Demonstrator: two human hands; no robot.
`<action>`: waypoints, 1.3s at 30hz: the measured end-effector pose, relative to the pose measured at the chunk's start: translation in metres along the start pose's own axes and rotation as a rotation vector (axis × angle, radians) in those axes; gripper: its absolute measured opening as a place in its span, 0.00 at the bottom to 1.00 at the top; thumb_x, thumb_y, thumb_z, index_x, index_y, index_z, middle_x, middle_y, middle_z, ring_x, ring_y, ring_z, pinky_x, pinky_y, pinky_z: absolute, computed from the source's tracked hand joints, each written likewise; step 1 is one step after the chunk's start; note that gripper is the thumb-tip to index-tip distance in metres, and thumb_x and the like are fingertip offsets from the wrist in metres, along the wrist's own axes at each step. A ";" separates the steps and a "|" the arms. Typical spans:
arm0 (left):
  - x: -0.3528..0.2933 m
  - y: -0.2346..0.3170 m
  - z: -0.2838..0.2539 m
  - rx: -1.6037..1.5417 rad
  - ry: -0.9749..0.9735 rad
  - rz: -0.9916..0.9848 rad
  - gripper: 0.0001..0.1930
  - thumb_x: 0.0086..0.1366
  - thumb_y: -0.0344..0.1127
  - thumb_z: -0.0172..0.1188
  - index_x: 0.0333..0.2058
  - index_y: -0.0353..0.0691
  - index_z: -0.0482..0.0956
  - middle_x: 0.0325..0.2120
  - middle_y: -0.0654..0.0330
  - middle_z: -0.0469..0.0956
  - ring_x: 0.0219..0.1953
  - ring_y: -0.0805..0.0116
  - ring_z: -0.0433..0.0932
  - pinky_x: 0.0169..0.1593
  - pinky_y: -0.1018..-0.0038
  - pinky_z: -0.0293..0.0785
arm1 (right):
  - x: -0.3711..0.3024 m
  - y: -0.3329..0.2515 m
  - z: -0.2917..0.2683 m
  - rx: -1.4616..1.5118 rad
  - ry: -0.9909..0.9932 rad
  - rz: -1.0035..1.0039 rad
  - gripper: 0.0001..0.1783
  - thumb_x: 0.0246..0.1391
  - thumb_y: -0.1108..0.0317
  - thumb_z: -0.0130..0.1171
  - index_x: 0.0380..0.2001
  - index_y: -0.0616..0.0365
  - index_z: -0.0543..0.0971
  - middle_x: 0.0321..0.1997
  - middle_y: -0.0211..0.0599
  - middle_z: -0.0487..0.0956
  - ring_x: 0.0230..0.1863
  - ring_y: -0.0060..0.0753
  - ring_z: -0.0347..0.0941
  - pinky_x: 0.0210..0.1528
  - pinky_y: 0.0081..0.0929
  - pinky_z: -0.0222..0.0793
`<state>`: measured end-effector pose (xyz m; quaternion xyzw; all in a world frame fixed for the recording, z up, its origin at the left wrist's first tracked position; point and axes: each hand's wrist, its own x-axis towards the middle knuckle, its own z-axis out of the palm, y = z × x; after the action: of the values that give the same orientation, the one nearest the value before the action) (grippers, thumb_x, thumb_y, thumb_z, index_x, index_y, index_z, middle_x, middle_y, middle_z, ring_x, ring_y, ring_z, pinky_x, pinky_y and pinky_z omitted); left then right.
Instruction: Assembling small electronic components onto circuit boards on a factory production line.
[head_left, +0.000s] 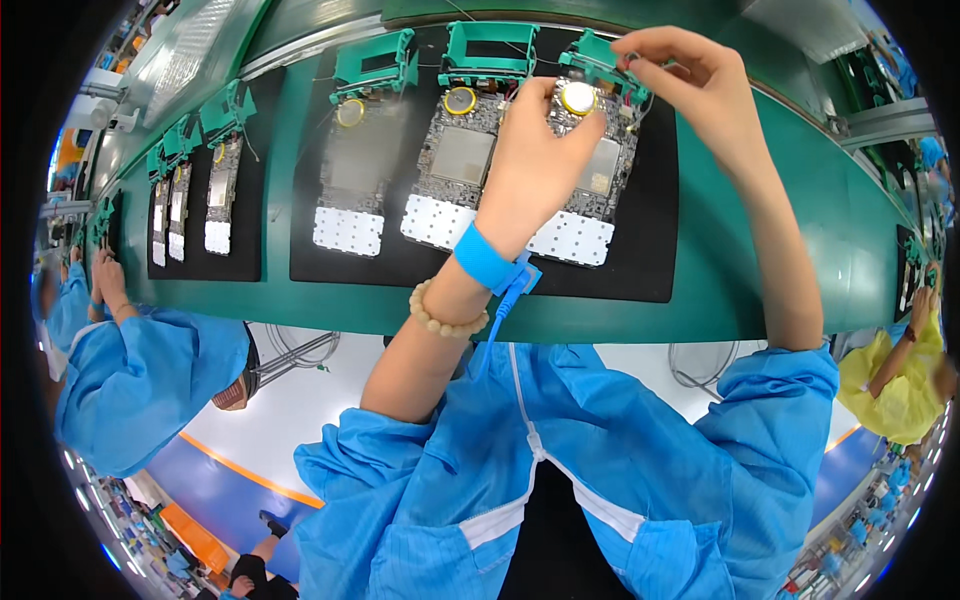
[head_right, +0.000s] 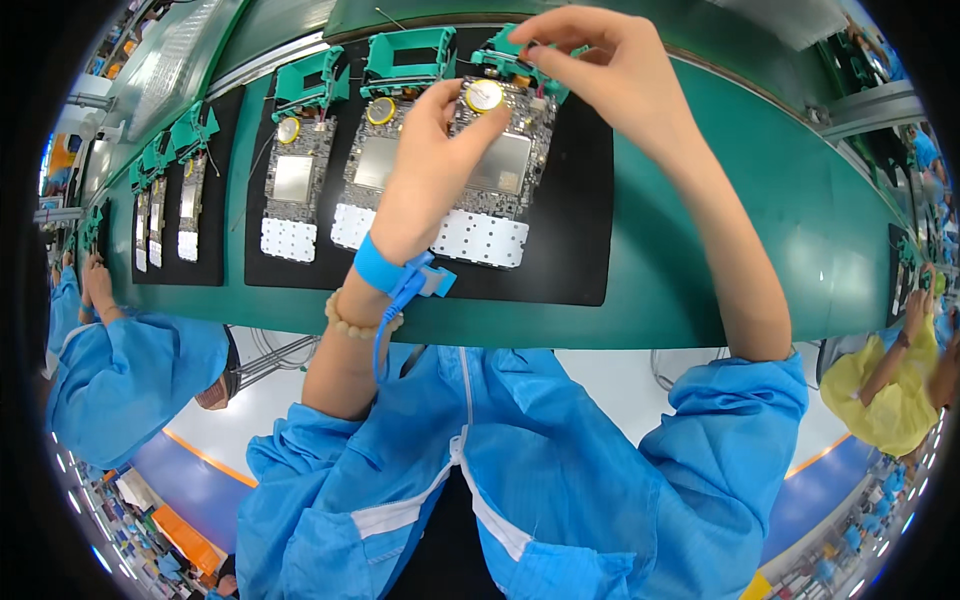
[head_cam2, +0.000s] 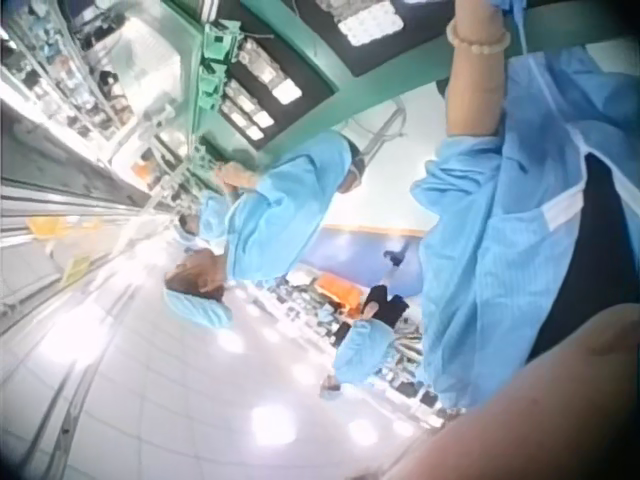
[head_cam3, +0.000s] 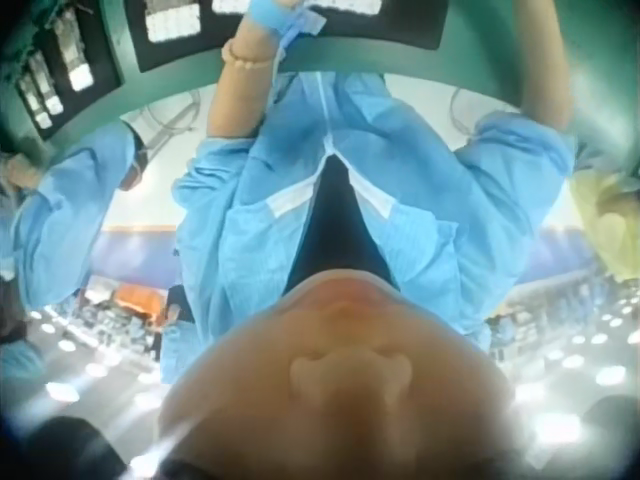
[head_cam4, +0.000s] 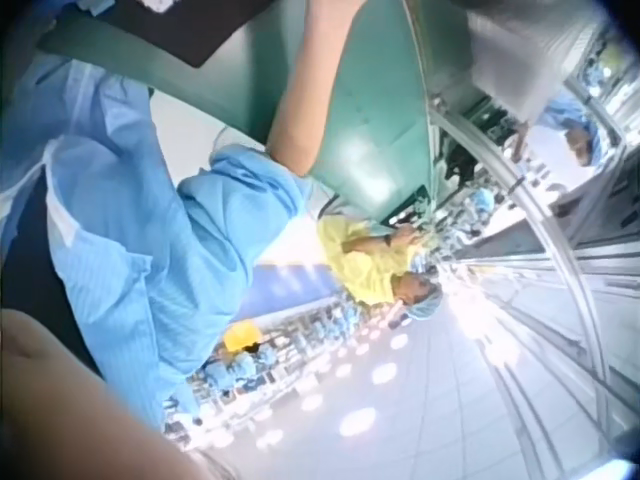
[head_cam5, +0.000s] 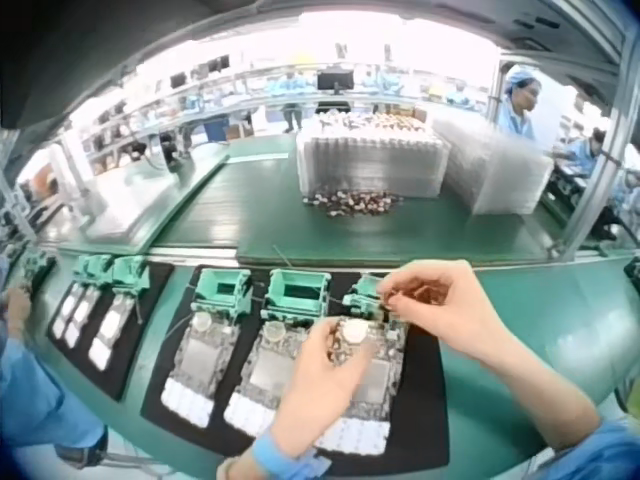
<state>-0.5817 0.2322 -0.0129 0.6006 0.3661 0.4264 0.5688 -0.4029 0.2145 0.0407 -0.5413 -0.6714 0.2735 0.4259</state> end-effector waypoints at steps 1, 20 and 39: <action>-0.001 0.003 0.003 0.021 -0.004 -0.024 0.19 0.55 0.33 0.60 0.42 0.28 0.67 0.33 0.49 0.77 0.37 0.61 0.76 0.43 0.69 0.70 | -0.006 0.002 0.001 0.004 0.005 0.016 0.10 0.53 0.74 0.56 0.39 0.62 0.79 0.38 0.31 0.79 0.41 0.18 0.74 0.44 0.17 0.67; -0.001 0.018 0.027 0.204 0.026 0.200 0.15 0.57 0.31 0.60 0.40 0.35 0.66 0.26 0.57 0.75 0.26 0.72 0.73 0.28 0.77 0.68 | -0.023 -0.013 -0.012 0.220 0.089 0.141 0.08 0.50 0.79 0.56 0.35 0.68 0.79 0.32 0.34 0.79 0.33 0.18 0.73 0.36 0.16 0.69; 0.001 0.021 0.030 0.225 -0.002 0.169 0.15 0.58 0.32 0.61 0.41 0.36 0.67 0.26 0.62 0.76 0.27 0.82 0.72 0.27 0.83 0.67 | -0.021 -0.010 -0.015 0.154 0.070 0.145 0.07 0.49 0.78 0.56 0.33 0.67 0.79 0.30 0.33 0.79 0.30 0.15 0.71 0.30 0.13 0.66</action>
<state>-0.5549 0.2199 0.0084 0.6896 0.3592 0.4286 0.4601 -0.3937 0.1897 0.0508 -0.5636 -0.5922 0.3351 0.4684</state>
